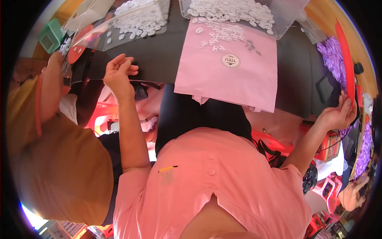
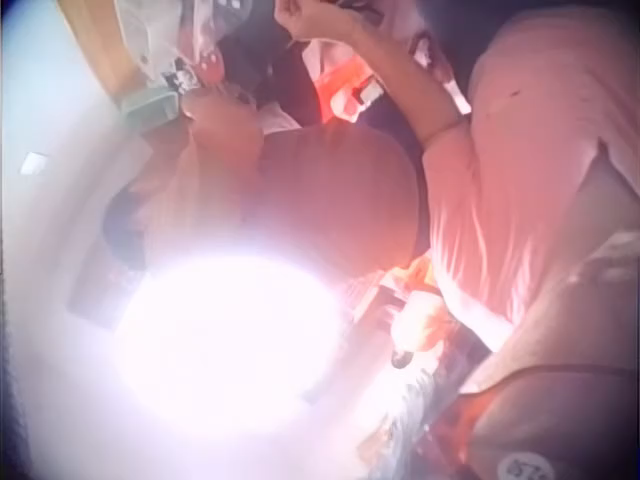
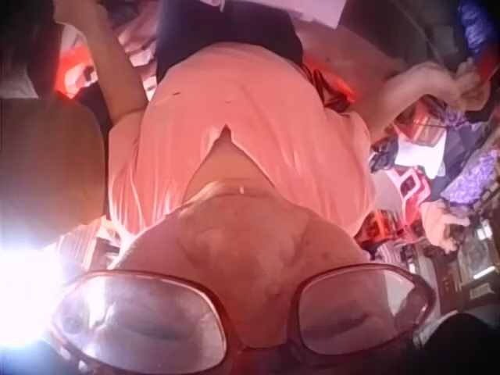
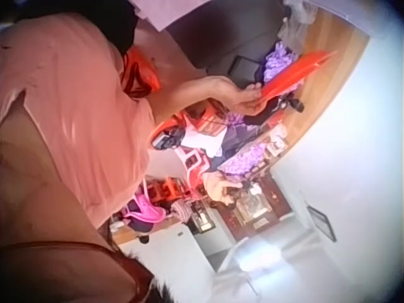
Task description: Sorting and picking small white plastic components from a bin and placing them onto a plate.
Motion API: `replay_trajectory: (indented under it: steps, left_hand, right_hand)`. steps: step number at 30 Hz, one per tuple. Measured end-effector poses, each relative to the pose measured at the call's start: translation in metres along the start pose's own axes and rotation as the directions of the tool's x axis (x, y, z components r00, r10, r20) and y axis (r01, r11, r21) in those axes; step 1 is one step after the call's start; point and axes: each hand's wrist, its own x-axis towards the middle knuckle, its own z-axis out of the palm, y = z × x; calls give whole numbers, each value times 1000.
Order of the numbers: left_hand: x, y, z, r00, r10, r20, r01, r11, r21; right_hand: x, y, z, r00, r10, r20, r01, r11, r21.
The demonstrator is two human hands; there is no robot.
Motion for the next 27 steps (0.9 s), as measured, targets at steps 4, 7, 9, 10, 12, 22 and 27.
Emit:
replay_trajectory:
  steps: [4, 7, 9, 10, 12, 22, 27]
  left_hand:
    - [1, 0, -4, 1000, 8, -3, -8, 1000, 5]
    - [1, -1, -4, 1000, 2, 6, -2, 1000, 12]
    - [-1, 2, -6, 1000, 18, -19, -18, 1000, 21]
    - [0, 1, -5, 1000, 5, -17, -5, 1000, 2]
    - [-3, 11, -1, 1000, 6, -7, -6, 998, 58]
    - [3, 5, 1, 996, -87, 23, 89, 990, -113]
    - [10, 13, -13, 979, -198, 46, 201, 977, -73]
  right_hand:
    - [2, -4, 0, 999, -21, 49, 18, 998, 68]
    - [-4, -17, 11, 993, -107, 48, 103, 991, 87]
    - [-8, -31, 12, 966, -187, 181, 132, 951, 280]
    - [-9, -36, 7, 952, -243, 183, 231, 969, 85]
    - [-16, -47, 12, 871, -400, 284, 479, 819, -316]
    - [-106, -101, 90, 679, -325, 658, 58, 918, 393]
    - [-142, -128, 119, 429, -380, 819, 78, 919, 386]
